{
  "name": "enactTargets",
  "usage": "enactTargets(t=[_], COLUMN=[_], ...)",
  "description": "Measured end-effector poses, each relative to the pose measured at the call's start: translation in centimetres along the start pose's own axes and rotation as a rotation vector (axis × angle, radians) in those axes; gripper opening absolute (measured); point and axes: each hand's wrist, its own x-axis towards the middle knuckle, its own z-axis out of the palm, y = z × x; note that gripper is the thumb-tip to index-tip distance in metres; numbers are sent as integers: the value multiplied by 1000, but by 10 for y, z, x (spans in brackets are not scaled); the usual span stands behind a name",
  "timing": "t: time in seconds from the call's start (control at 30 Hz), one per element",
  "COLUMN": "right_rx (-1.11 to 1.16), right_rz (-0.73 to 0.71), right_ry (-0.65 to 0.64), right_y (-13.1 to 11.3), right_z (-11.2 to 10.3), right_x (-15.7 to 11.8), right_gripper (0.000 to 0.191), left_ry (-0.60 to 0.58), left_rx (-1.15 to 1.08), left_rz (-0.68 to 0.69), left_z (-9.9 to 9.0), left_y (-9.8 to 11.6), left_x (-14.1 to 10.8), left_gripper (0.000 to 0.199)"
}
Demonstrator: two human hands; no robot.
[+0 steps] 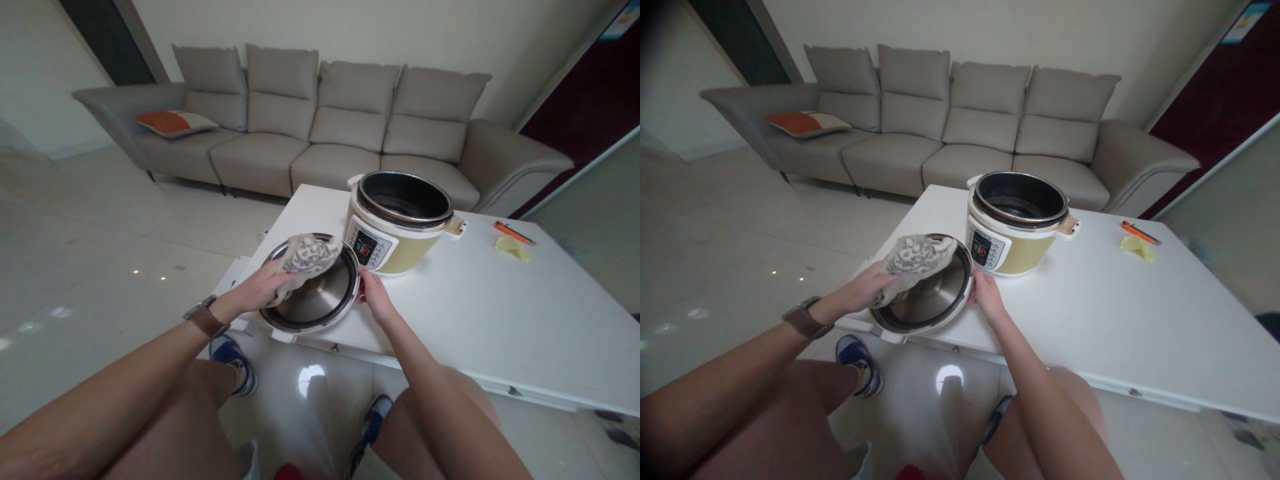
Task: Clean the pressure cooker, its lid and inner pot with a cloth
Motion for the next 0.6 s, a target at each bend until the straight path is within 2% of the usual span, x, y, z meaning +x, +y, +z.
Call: enactTargets(t=[0.1,0.17,0.23,0.37,0.57,0.6], right_rx=[0,-3,-7,-46,-49,-49], right_rz=[12,23,24,-4,-19,-18], right_ry=[6,20,27,34,38,38], right_y=[2,3,2,-1,-2,-3], right_z=[-1,-1,-1,-3,-2,-2], right_x=[1,1,1,0,-1,-1], right_gripper=[47,45,43,44,44,44], left_ry=[-268,-373,-424,-443,-374,-327], left_rx=[107,152,164,132,60,34], left_rz=[37,78,112,93,-65,-81], left_z=[19,30,36,28,3,-2], left_y=[10,16,21,24,13,11], left_x=[-6,-8,-8,-8,-8,-8], left_gripper=[44,41,40,42,39,37])
